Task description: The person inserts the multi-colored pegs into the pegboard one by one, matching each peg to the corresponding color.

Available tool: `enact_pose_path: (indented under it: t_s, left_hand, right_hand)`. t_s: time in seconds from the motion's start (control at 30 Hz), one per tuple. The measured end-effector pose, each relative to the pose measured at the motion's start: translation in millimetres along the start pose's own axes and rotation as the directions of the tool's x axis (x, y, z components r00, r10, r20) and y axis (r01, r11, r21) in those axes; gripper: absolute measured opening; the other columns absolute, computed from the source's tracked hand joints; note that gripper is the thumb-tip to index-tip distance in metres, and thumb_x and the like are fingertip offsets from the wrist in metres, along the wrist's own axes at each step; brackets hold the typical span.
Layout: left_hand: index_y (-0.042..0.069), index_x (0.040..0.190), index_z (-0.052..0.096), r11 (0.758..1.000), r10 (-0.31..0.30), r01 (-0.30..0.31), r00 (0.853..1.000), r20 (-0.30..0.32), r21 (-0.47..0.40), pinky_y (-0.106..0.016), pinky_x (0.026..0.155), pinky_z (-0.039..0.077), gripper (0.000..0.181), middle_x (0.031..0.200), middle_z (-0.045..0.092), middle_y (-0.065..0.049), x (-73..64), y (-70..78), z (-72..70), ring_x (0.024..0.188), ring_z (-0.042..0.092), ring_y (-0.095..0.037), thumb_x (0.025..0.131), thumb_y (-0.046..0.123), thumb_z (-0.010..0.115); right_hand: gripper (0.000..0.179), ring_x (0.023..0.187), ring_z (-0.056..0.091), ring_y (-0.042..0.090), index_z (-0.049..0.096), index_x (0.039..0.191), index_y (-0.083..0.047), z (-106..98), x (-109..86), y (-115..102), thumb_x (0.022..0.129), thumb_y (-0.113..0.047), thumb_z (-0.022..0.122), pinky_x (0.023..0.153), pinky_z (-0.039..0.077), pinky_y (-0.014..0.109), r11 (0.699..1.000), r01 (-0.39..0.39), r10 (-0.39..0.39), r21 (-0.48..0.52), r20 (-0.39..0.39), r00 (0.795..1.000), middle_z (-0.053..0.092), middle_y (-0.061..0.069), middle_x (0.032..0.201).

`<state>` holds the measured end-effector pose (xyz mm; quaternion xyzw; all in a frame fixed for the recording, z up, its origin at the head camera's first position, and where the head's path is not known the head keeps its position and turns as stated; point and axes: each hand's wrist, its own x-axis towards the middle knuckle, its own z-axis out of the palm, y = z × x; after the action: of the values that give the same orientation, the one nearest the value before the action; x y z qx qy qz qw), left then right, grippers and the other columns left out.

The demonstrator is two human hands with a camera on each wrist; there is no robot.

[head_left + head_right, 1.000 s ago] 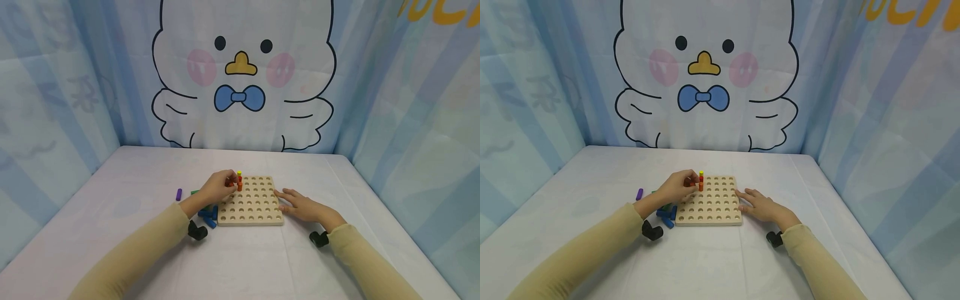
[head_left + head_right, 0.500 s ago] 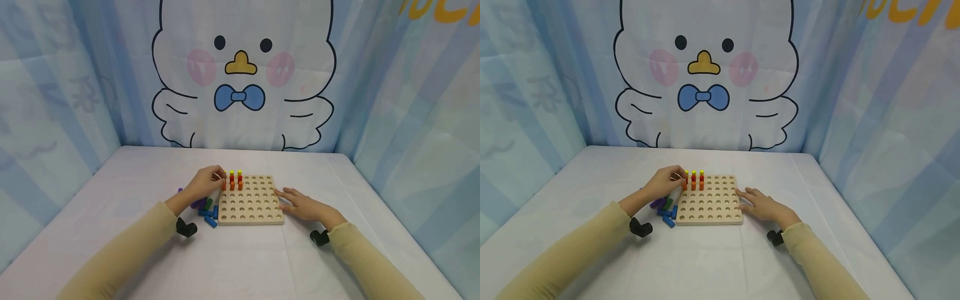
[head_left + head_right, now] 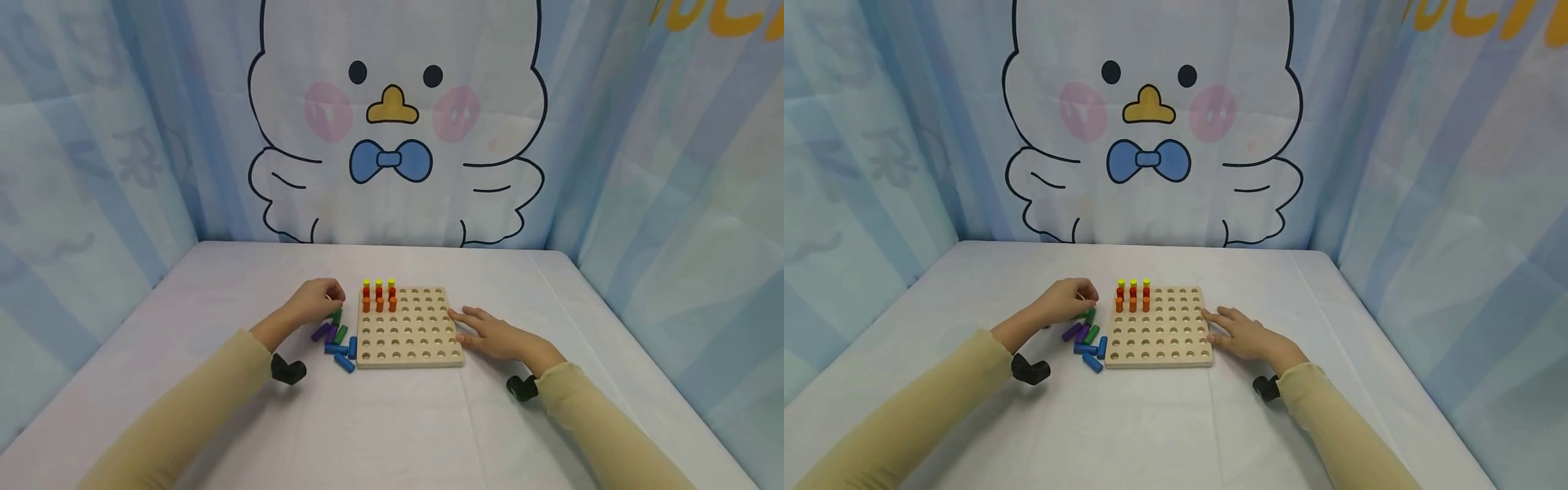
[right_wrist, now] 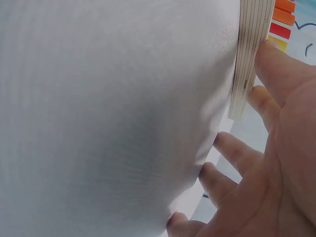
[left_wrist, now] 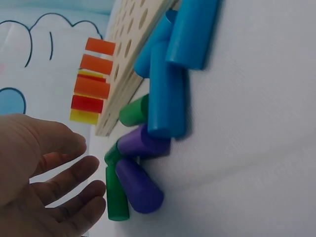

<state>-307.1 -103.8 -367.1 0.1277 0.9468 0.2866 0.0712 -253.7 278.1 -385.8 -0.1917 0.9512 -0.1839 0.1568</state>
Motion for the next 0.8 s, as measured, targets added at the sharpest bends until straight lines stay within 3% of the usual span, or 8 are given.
enact_pose_path:
  t_s: [0.23, 0.47, 0.8]
  left_hand:
    - [0.005, 0.109, 0.067, 0.999, -0.013, 0.012, 0.999, 0.048, 0.032, -0.037, 0.087, 0.055, 0.016, 0.106, 0.069, -0.010, -3.7, -8.4, 0.9, 0.093, 0.061, -0.022, 0.093, 0.004, 0.066]
    - [0.007, 0.109, 0.067, 0.999, -0.042, 0.039, 0.997, 0.067, 0.034, -0.038, 0.092, 0.056, 0.023, 0.107, 0.068, -0.010, -1.6, -7.1, 2.3, 0.095, 0.061, -0.023, 0.089, -0.005, 0.063]
    - [0.005, 0.103, 0.066, 0.994, -0.047, 0.039, 0.996, 0.076, 0.098, -0.036, 0.083, 0.054, 0.020, 0.099, 0.066, -0.009, -1.4, -6.9, 1.2, 0.091, 0.059, -0.023, 0.087, -0.005, 0.067]
  right_hand:
    - [0.064, 0.152, 0.018, 0.056, 0.028, 0.164, -0.020, 0.5, 0.3, 0.6, 0.109, -0.048, 0.045, 0.115, 0.020, 0.077, 1.000, 0.013, -0.013, -0.010, 0.000, 1.000, 0.018, 0.024, 0.170]
    - [0.065, 0.152, 0.018, 0.057, 0.028, 0.164, -0.021, -0.1, -0.7, 0.7, 0.108, -0.049, 0.045, 0.114, 0.020, 0.079, 1.000, 0.006, -0.006, -0.014, -0.004, 1.000, 0.018, 0.023, 0.170]
    - [0.065, 0.152, 0.018, 0.057, 0.027, 0.165, -0.021, 0.1, 0.0, 2.1, 0.108, -0.050, 0.045, 0.114, 0.020, 0.078, 1.000, 0.011, -0.011, -0.009, 0.001, 1.000, 0.016, 0.023, 0.170]
